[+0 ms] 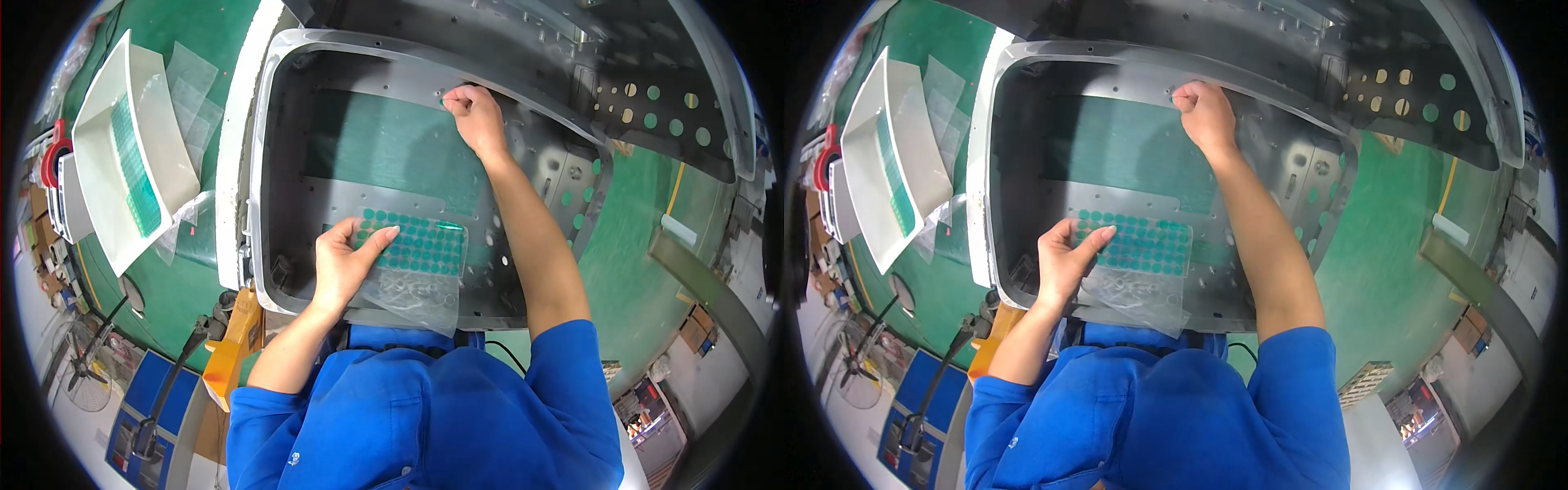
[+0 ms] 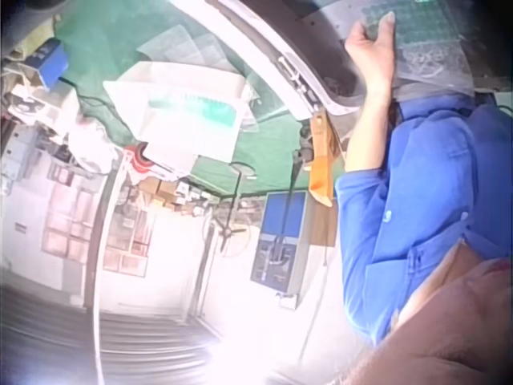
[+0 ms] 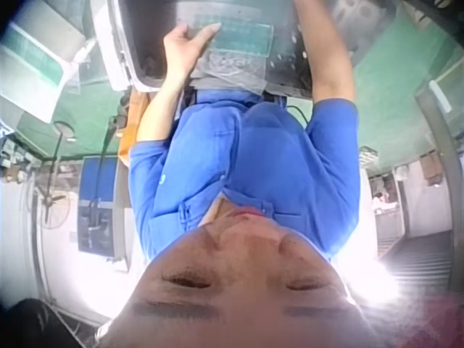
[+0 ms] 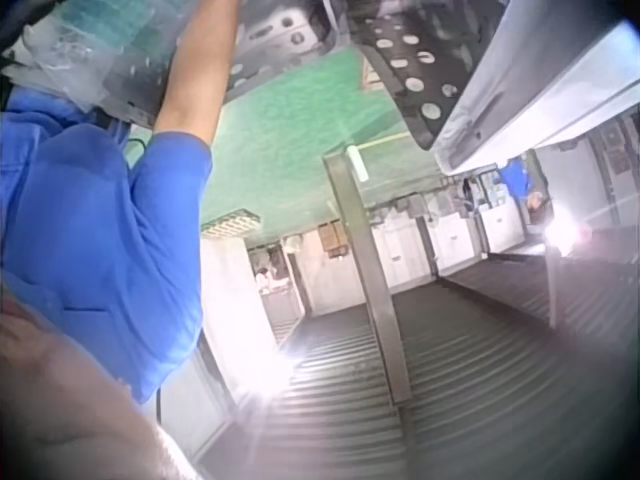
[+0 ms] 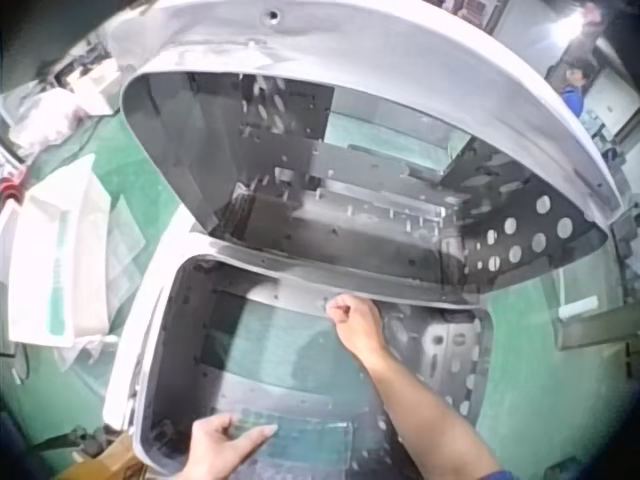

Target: Applying small green circular labels to the interior surfaces of metal casing components on a fabrication floor.

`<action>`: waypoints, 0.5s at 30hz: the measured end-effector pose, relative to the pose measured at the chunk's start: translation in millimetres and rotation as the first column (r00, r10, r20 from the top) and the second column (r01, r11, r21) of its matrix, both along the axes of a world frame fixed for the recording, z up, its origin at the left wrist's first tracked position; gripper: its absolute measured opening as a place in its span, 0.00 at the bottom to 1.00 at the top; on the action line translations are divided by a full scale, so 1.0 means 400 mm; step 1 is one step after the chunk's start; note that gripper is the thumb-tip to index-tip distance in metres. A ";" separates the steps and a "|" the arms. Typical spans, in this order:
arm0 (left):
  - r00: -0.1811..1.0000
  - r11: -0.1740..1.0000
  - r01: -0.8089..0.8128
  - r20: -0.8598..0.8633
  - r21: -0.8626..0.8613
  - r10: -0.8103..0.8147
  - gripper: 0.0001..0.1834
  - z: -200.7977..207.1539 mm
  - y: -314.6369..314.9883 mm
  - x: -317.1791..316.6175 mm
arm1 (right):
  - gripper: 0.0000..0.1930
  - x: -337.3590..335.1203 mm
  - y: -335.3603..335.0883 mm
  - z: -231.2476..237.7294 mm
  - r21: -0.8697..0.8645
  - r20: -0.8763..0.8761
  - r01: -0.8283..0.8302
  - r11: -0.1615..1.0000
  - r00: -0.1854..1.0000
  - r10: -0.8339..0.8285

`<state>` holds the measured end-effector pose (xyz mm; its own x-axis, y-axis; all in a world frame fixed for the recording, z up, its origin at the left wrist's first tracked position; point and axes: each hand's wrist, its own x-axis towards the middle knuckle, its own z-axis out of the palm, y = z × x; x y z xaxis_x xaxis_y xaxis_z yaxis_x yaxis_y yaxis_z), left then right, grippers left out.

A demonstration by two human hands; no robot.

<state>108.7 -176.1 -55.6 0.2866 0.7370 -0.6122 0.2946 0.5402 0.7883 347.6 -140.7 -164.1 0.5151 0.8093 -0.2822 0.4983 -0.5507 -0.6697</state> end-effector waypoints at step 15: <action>0.997 0.998 0.040 -0.063 -0.045 -0.043 0.09 -0.003 0.006 -0.005 | 0.04 -0.019 0.010 0.025 -0.087 0.096 0.034 0.996 0.995 -0.026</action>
<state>106.8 -173.7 -56.6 0.2753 0.6971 -0.6620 0.3669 0.5603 0.7426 339.8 -136.6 -154.0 0.5668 0.7669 -0.3011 0.5393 -0.6216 -0.5681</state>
